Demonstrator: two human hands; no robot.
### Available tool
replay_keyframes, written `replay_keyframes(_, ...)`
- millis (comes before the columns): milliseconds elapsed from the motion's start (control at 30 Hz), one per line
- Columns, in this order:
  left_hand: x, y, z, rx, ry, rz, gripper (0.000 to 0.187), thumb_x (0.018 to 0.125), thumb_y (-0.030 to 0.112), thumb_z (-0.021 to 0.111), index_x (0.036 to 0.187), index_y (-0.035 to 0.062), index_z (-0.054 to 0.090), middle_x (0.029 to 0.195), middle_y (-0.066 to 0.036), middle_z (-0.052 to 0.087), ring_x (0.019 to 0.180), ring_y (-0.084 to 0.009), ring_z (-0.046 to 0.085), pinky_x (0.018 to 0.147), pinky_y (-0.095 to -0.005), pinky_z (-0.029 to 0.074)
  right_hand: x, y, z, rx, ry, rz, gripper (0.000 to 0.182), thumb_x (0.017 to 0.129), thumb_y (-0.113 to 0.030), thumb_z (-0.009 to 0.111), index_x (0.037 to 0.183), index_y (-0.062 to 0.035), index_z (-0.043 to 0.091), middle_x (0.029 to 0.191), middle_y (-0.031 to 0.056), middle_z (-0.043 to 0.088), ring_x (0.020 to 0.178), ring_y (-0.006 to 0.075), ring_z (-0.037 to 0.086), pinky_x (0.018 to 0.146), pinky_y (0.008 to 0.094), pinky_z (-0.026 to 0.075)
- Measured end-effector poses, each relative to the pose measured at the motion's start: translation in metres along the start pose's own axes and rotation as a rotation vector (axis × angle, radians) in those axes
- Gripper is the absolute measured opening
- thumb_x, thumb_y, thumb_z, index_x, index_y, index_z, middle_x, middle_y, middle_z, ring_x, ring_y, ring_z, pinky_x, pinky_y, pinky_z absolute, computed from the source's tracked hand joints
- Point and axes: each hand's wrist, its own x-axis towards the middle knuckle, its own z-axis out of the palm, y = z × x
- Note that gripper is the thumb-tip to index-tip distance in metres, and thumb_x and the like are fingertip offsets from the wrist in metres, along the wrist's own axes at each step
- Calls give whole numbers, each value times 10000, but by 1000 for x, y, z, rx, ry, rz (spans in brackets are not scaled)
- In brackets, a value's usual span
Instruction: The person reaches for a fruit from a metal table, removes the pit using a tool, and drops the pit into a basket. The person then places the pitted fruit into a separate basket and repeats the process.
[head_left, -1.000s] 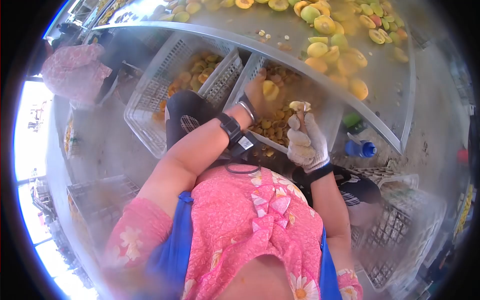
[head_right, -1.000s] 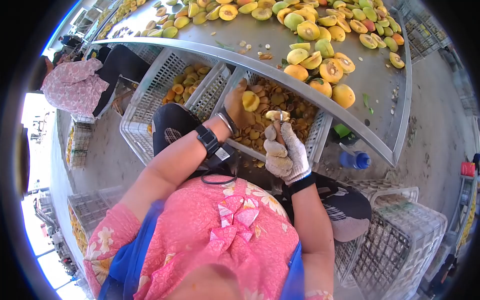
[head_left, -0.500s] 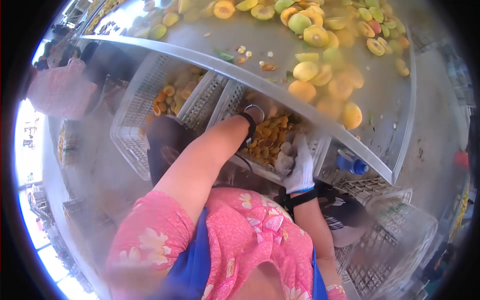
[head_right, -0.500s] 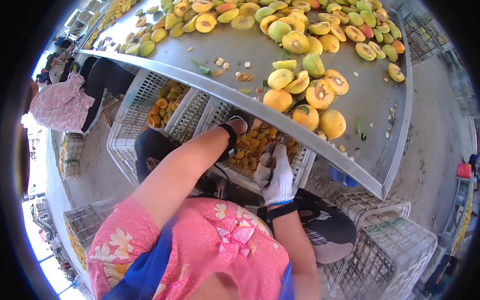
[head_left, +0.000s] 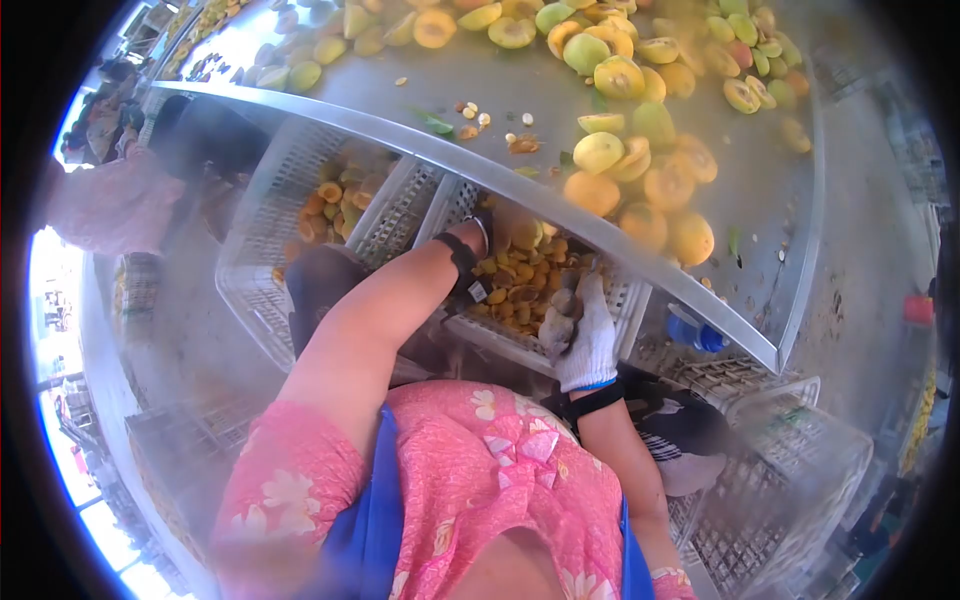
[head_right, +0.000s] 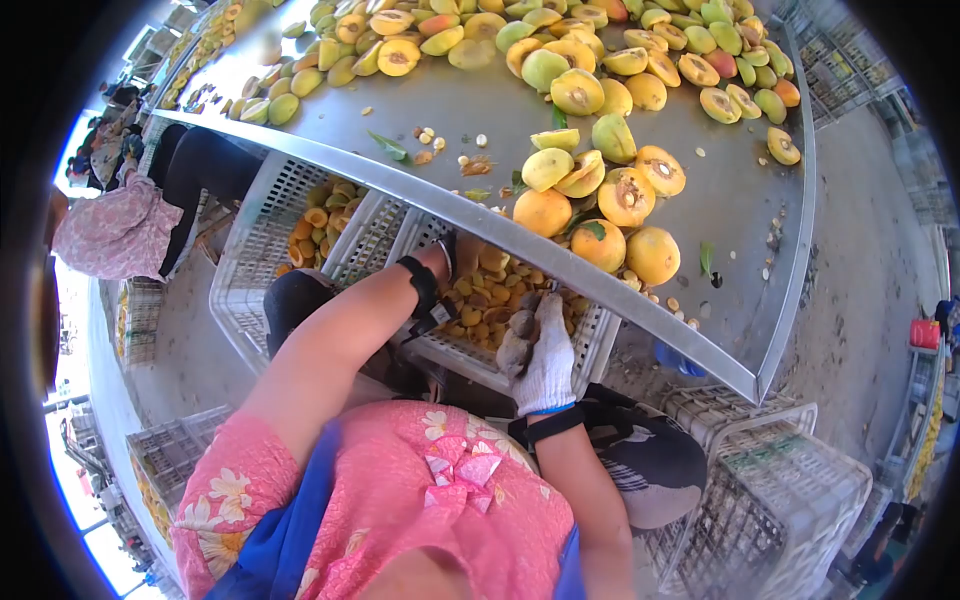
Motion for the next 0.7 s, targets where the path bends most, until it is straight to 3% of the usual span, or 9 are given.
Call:
replay_keyframes(167, -80, 42, -11, -546, -26, -155, 290, 962, 220, 525, 1148, 21, 624, 1035, -100, 686, 920, -198, 677, 753, -325, 544, 2, 3, -4, 27, -110, -27, 315, 985, -493, 567, 1013, -180, 588, 687, -31, 527, 434, 103, 390, 376, 251, 296)
replay_keyframes(200, -91, 30, -19, -431, -21, -79, 306, 956, 241, 535, 1143, 15, 623, 1010, -110, 689, 880, -212, 684, 716, -342, 557, -4, 5, 2, -4, -65, -70, 305, 990, -489, 560, 1011, -186, 581, 689, -29, 517, 438, 103, 384, 378, 254, 286)
replay_keyframes(267, -126, 50, -41, -678, -125, -312, 336, 950, 267, 538, 1136, -1, 617, 988, -140, 689, 821, -256, 696, 616, -401, 586, -7, 9, 6, -33, -96, -62, 307, 995, -488, 551, 996, -182, 578, 691, -29, 510, 439, 105, 386, 378, 255, 291)
replay_keyframes(433, -221, 81, -112, -695, 82, -31, 380, 938, 286, 566, 1214, 25, 564, 941, -126, 673, 806, -232, 700, 556, -390, 599, -17, 17, 10, -142, -177, -18, 327, 1002, -499, 532, 983, -176, 579, 683, -41, 510, 443, 101, 394, 387, 252, 318)
replay_keyframes(467, -239, 89, -124, -650, 220, 17, 324, 967, 320, 540, 1101, 30, 596, 907, -106, 653, 734, -202, 678, 545, -326, 580, -18, 19, 11, -146, -192, -10, 328, 1003, -503, 526, 976, -179, 577, 680, -47, 506, 441, 95, 390, 383, 245, 313)
replay_keyframes(500, -250, 87, -146, -617, 252, 80, 299, 966, 293, 552, 1119, 38, 580, 906, -100, 641, 724, -197, 667, 533, -314, 572, -18, 20, 11, -157, -193, -13, 332, 1002, -499, 531, 984, -171, 577, 686, -43, 509, 444, 90, 390, 378, 242, 307)
replay_keyframes(633, -272, 69, -222, -419, 742, 100, 417, 921, 283, 646, 1243, 36, 546, 1007, -89, 649, 841, -165, 680, 659, -289, 582, -17, 25, 10, -191, -222, -8, 329, 999, -485, 547, 1000, -157, 576, 698, -41, 510, 452, 73, 384, 371, 227, 290)
replay_keyframes(667, -272, 53, -244, -232, 820, 207, 489, 921, 294, 642, 1313, 24, 525, 1074, -97, 647, 952, -170, 661, 802, -279, 548, -16, 25, 10, -199, -225, -11, 325, 999, -484, 547, 1001, -160, 575, 698, -42, 508, 453, 71, 382, 371, 227, 287)
replay_keyframes(700, -275, 58, -248, -132, 910, 149, 548, 916, 290, 645, 1365, 6, 509, 1153, -119, 642, 1050, -181, 628, 900, -293, 502, -16, 26, 10, -204, -227, -16, 322, 998, -484, 548, 1002, -163, 573, 698, -44, 505, 454, 69, 379, 372, 226, 284)
